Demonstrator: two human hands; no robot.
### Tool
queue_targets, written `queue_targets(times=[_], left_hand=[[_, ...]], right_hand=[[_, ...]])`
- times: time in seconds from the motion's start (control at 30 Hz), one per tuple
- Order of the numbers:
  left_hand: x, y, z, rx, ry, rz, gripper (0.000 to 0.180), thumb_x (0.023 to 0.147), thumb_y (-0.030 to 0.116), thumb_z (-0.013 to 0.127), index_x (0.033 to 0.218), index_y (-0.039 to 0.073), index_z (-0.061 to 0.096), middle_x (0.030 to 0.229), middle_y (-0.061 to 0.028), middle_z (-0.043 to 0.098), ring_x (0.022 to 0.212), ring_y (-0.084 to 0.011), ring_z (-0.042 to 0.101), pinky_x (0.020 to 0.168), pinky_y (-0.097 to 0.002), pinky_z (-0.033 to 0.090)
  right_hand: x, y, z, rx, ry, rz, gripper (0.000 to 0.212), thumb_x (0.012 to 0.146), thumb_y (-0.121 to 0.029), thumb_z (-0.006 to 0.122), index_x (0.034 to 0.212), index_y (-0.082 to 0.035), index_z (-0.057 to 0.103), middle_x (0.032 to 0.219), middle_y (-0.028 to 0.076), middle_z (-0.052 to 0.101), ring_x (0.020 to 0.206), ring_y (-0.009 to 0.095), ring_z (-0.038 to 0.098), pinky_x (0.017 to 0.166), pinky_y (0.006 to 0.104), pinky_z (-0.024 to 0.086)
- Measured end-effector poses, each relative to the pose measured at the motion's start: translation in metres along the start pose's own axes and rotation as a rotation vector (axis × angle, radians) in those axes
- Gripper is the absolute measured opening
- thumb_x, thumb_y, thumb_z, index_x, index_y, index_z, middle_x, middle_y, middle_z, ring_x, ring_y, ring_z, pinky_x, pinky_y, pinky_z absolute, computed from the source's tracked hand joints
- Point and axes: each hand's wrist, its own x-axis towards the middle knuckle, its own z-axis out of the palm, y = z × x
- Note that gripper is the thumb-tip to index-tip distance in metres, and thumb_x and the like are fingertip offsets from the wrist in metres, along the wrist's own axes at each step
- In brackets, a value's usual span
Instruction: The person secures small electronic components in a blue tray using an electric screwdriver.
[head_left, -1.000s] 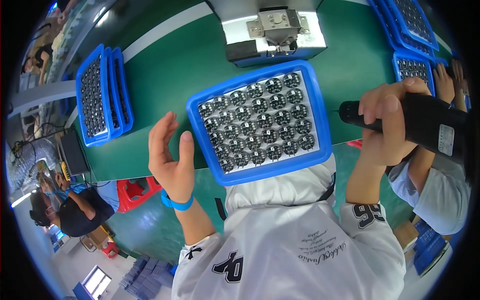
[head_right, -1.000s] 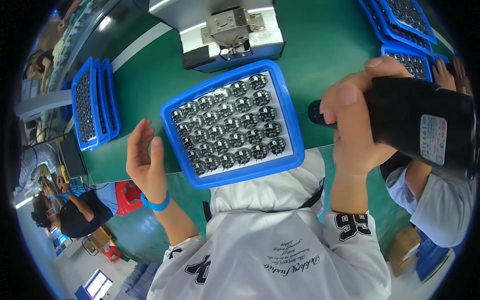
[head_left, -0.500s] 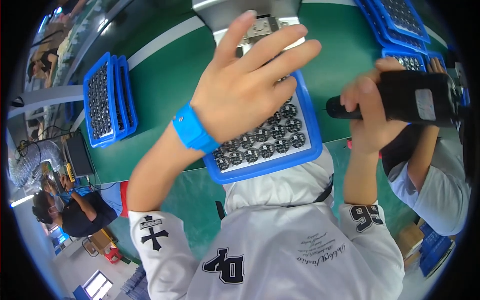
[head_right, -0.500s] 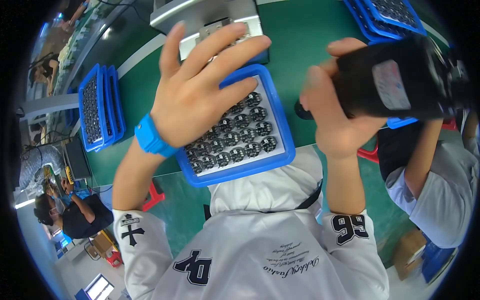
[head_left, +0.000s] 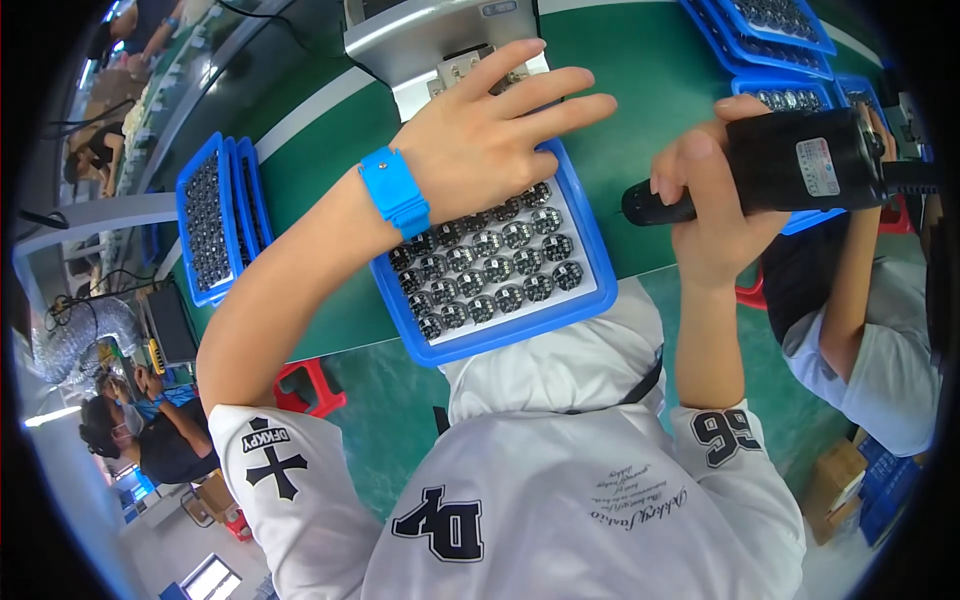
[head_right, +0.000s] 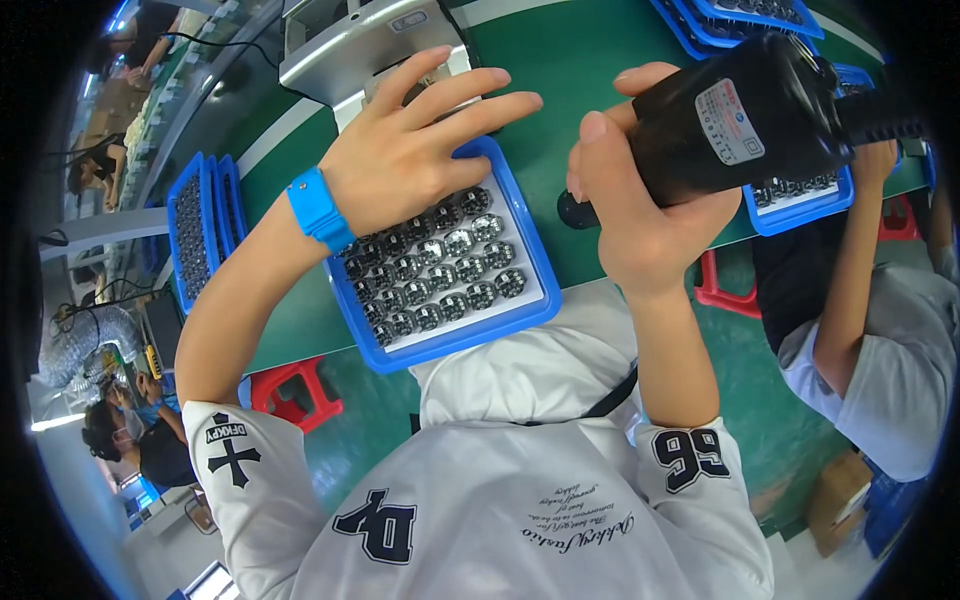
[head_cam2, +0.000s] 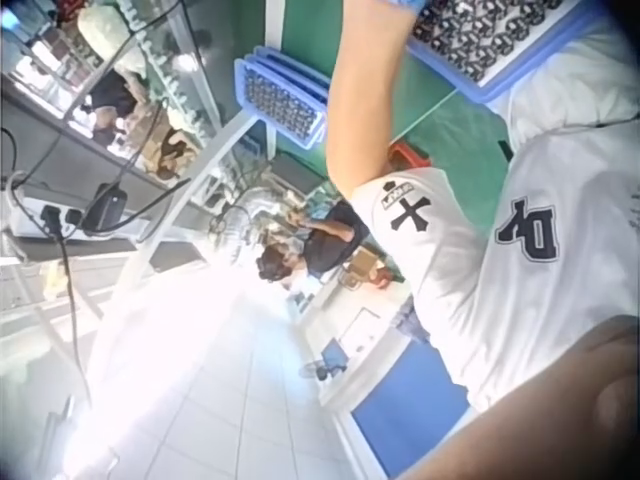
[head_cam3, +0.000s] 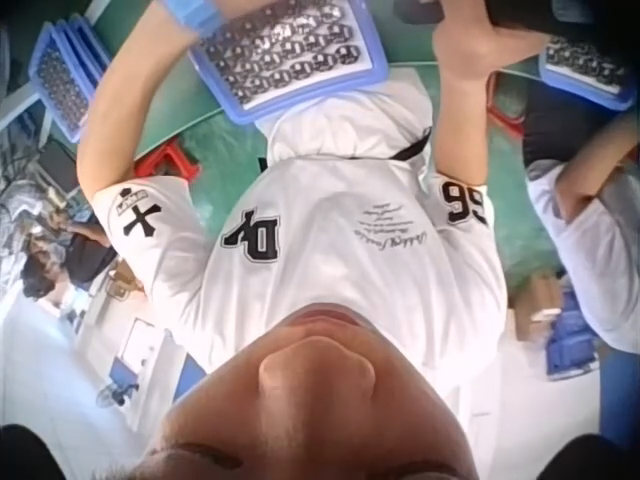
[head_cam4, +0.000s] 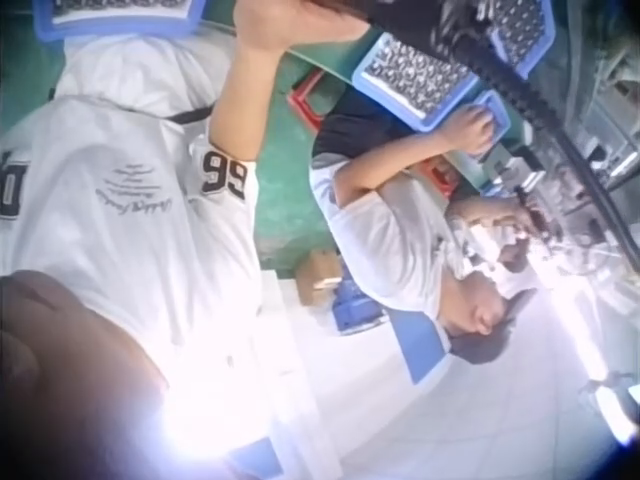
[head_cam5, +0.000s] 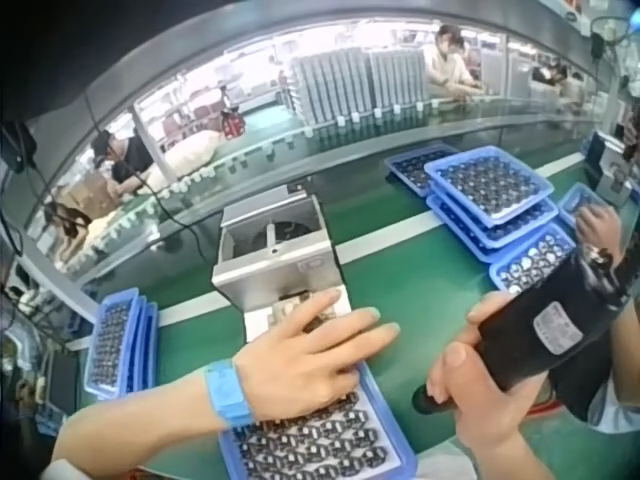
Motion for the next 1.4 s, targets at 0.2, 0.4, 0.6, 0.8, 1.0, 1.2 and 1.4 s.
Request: queue_targets(times=[0.2, 0.4, 0.6, 0.8, 1.0, 1.2, 1.4], left_hand=[[-0.002, -0.007, 0.007, 0.041, -0.008, 0.119, 0.007, 0.073, 0.02, 0.074, 0.074, 0.018, 0.08, 0.147, -0.0003, 0.058, 0.141, -0.0194, 0.047, 0.123, -0.0476, 0.033], [-0.002, -0.005, 0.011, 0.069, 0.019, 0.205, 0.012, 0.075, 0.018, 0.075, 0.083, 0.011, 0.08, 0.147, -0.0008, 0.06, 0.138, -0.019, 0.052, 0.116, -0.0423, 0.041], [-0.002, -0.005, 0.009, 0.07, 0.014, 0.227, 0.011, 0.077, 0.016, 0.076, 0.083, 0.009, 0.081, 0.146, -0.0015, 0.061, 0.136, -0.0199, 0.053, 0.114, -0.0409, 0.044], [-0.004, -0.007, 0.013, 0.089, 0.043, 0.228, 0.012, 0.077, 0.015, 0.076, 0.085, 0.008, 0.082, 0.145, -0.0018, 0.061, 0.133, -0.0201, 0.055, 0.111, -0.0402, 0.046], [-0.004, -0.006, 0.015, 0.113, 0.074, 0.218, 0.014, 0.077, 0.015, 0.076, 0.088, 0.008, 0.081, 0.144, -0.0017, 0.061, 0.134, -0.0202, 0.054, 0.111, -0.04, 0.046], [-0.005, -0.005, 0.016, 0.145, 0.059, 0.194, 0.015, 0.078, 0.016, 0.074, 0.09, 0.009, 0.081, 0.146, -0.0012, 0.06, 0.137, -0.0193, 0.052, 0.113, -0.0403, 0.043], [-0.005, -0.005, 0.016, 0.19, 0.077, 0.179, 0.016, 0.082, 0.02, 0.069, 0.09, 0.01, 0.079, 0.14, -0.0002, 0.063, 0.138, -0.0179, 0.049, 0.117, -0.04, 0.037]], right_hand=[[-0.002, -0.005, -0.001, -0.122, -0.005, 0.042, 0.031, 0.097, 0.003, 0.06, 0.126, 0.006, 0.051, 0.07, 0.008, 0.056, 0.054, 0.015, 0.053, 0.055, 0.0326, 0.049], [-0.004, -0.006, -0.001, -0.119, 0.02, 0.039, 0.03, 0.097, 0.003, 0.06, 0.125, 0.006, 0.052, 0.071, 0.008, 0.056, 0.054, 0.015, 0.053, 0.055, 0.033, 0.049], [-0.006, -0.005, 0.0, -0.137, 0.01, 0.012, 0.029, 0.098, 0.002, 0.061, 0.125, 0.006, 0.052, 0.071, 0.008, 0.057, 0.055, 0.015, 0.053, 0.055, 0.0331, 0.049], [-0.007, -0.003, -0.002, -0.112, 0.027, 0.01, 0.028, 0.098, 0.002, 0.06, 0.125, 0.005, 0.052, 0.072, 0.008, 0.057, 0.055, 0.015, 0.053, 0.056, 0.033, 0.049], [-0.009, -0.004, 0.0, -0.138, 0.038, 0.013, 0.028, 0.099, 0.001, 0.06, 0.125, 0.005, 0.052, 0.072, 0.008, 0.056, 0.054, 0.015, 0.053, 0.055, 0.0329, 0.049], [-0.008, -0.003, -0.001, -0.125, 0.046, 0.008, 0.028, 0.099, 0.001, 0.06, 0.125, 0.005, 0.052, 0.07, 0.007, 0.056, 0.054, 0.014, 0.053, 0.055, 0.0327, 0.048], [-0.008, -0.003, 0.0, -0.123, 0.071, 0.014, 0.028, 0.099, 0.001, 0.06, 0.125, 0.005, 0.052, 0.069, 0.007, 0.056, 0.054, 0.014, 0.053, 0.055, 0.0327, 0.048]])
